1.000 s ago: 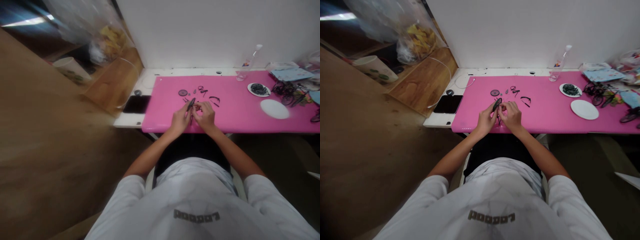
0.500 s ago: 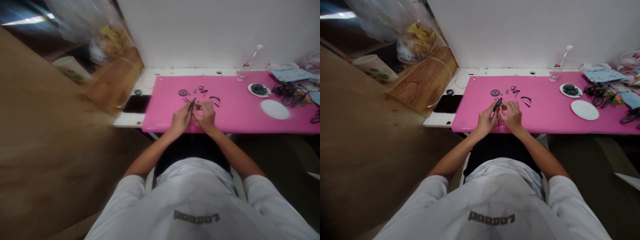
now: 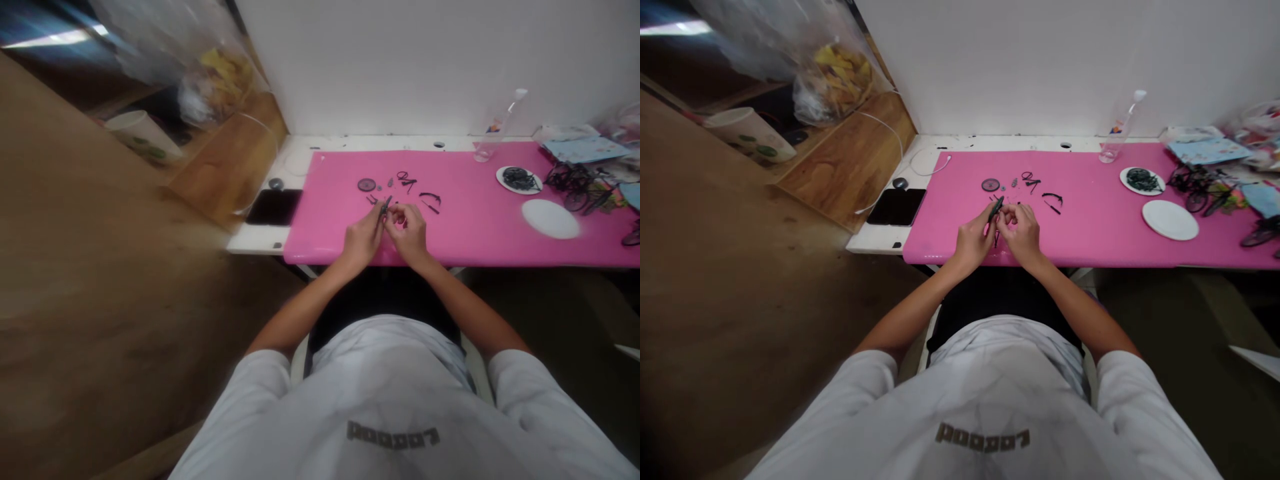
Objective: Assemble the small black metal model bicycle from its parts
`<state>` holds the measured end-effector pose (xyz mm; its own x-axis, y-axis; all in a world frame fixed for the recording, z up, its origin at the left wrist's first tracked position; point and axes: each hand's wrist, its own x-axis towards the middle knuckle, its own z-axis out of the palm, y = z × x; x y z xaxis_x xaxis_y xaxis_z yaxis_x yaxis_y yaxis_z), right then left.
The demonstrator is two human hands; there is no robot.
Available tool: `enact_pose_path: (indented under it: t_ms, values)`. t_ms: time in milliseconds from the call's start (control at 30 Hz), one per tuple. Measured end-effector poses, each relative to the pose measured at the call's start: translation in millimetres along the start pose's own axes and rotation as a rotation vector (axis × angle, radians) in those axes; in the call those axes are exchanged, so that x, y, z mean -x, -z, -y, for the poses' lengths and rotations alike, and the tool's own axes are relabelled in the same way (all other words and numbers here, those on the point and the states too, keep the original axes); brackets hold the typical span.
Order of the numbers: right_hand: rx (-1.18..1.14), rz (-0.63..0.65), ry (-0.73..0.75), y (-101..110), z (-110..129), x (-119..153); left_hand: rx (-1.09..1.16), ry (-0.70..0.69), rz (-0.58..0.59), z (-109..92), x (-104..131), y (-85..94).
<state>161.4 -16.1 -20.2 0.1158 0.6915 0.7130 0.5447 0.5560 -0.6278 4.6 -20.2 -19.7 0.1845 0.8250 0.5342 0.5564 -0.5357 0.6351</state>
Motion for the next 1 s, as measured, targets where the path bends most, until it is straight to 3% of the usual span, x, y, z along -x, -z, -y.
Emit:
enact_pose_path:
  t_ms: [400,667,767,1000]
  values:
    - [-0.224,0.066,-0.267,-7.2,0.4,1.7,-0.064,-0.045,-0.057,4.5,1.9,-4.2]
    - [-0.244,0.073,-0.302,-6.2,3.4,0.5,-0.08,-0.038,-0.027,6.3,0.5,-2.8]
    - [-0.179,0.039,-0.231,-4.5,4.4,1.2,-0.026,-0.027,-0.027,1.9,-0.6,0.2]
    - [0.131,0.044,0.181,10.2,-0.8,-8.1,0.164,0.031,-0.022,-10.1,-3.4,4.8]
